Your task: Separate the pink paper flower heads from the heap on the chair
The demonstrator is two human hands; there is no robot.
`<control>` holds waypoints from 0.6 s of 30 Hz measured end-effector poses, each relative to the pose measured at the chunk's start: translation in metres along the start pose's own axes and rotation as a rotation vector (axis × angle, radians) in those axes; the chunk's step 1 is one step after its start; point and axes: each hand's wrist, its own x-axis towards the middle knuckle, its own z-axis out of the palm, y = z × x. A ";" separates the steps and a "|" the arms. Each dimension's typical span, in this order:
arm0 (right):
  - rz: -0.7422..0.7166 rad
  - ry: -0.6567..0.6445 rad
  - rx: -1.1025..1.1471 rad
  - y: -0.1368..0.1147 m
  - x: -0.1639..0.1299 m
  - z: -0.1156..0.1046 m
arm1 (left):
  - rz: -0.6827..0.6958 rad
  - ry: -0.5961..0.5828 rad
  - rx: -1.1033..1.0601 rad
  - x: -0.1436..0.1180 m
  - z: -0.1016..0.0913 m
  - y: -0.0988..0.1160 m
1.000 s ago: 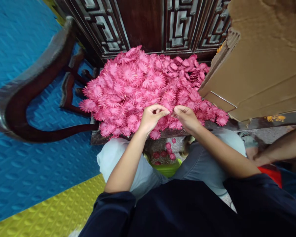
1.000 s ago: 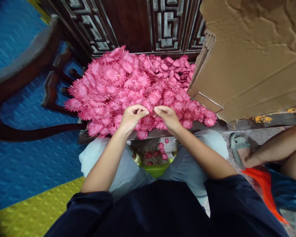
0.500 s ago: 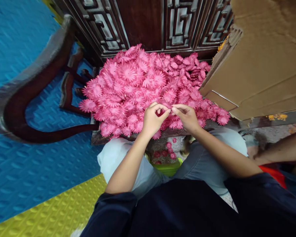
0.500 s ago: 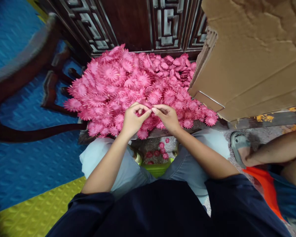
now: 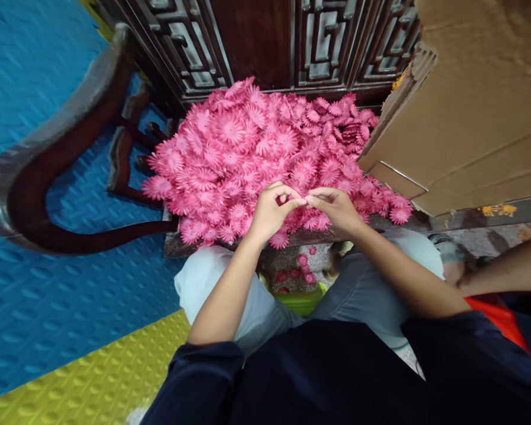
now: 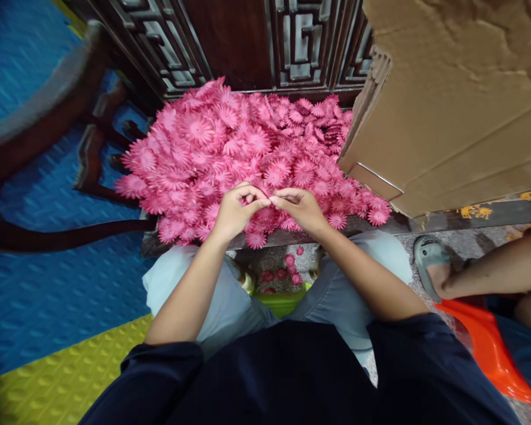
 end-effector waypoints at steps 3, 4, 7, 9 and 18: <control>0.001 -0.069 -0.064 -0.003 -0.001 -0.002 | 0.045 0.004 0.086 -0.001 0.000 0.000; 0.010 -0.081 -0.071 -0.002 -0.001 -0.002 | 0.064 0.008 0.128 -0.002 0.001 0.000; 0.054 -0.036 -0.056 0.008 0.003 -0.004 | 0.098 0.024 0.214 -0.003 0.002 -0.002; 0.063 0.019 -0.036 0.015 0.006 -0.003 | 0.105 0.051 0.214 -0.003 0.002 -0.003; -0.157 -0.375 0.218 -0.059 -0.068 0.006 | 0.137 0.324 0.289 -0.005 0.001 -0.001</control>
